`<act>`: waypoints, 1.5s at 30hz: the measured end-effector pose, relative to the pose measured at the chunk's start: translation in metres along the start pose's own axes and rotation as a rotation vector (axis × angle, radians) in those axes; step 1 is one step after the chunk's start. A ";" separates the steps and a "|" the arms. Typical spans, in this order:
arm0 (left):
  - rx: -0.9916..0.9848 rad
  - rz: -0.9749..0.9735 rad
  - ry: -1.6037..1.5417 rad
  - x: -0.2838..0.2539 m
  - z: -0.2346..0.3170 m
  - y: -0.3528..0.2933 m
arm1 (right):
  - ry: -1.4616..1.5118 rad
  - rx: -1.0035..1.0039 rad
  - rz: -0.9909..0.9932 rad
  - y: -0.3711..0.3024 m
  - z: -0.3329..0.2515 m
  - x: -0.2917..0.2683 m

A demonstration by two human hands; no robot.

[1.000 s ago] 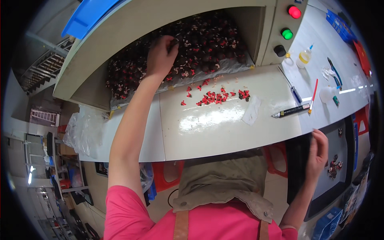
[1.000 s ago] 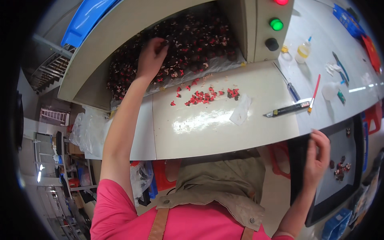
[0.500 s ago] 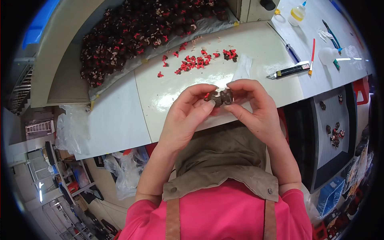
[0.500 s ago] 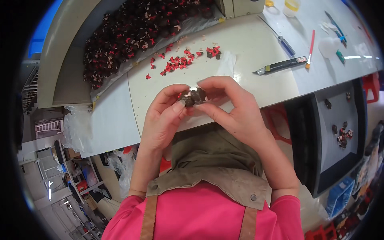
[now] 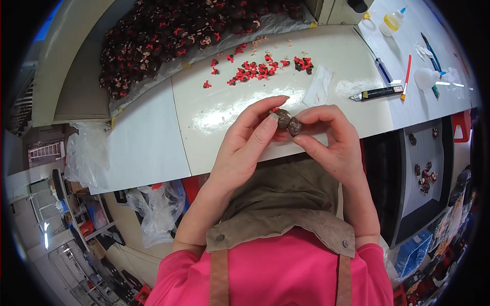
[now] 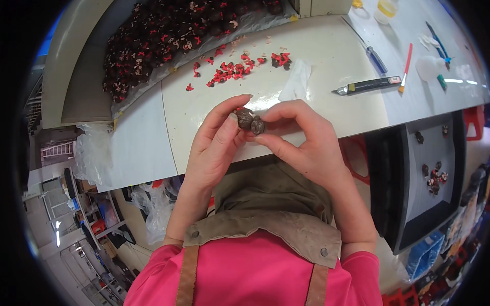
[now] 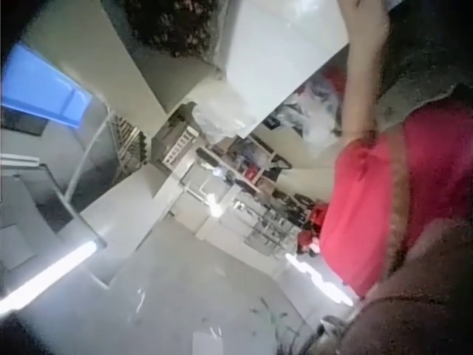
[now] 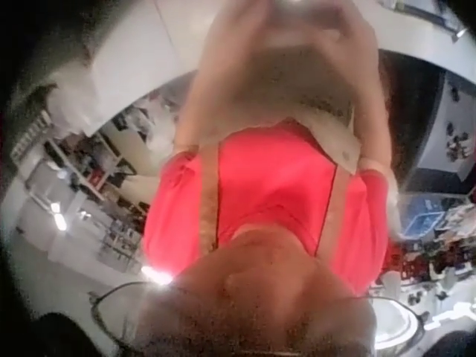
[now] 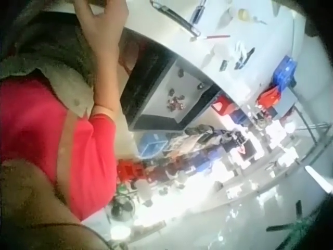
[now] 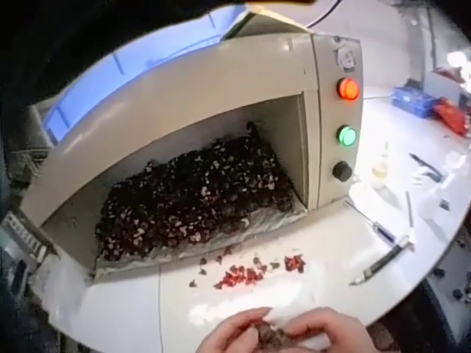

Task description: Assemble small plastic toy components by applying glue and pressing parts together at a factory workbench.

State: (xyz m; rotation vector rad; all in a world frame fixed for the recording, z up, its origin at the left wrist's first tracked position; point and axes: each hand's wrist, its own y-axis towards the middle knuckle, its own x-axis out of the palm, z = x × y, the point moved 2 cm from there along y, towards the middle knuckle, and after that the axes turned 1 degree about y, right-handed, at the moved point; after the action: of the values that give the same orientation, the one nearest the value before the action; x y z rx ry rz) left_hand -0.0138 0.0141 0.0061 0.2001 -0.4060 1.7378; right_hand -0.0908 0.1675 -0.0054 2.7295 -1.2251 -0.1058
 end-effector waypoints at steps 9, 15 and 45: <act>-0.052 -0.025 0.148 0.000 0.003 0.001 | -0.174 -0.223 0.035 0.002 -0.001 0.005; -0.112 -0.019 0.178 0.001 0.004 0.001 | -0.084 -0.204 0.050 -0.002 0.005 0.007; -0.132 -0.198 0.088 0.001 0.009 -0.005 | -0.236 -0.392 0.060 0.004 0.002 0.006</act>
State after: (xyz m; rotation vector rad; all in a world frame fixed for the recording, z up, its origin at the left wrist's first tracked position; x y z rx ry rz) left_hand -0.0096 0.0123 0.0159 0.0661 -0.4207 1.5142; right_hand -0.0897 0.1599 -0.0066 2.3861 -1.1902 -0.6078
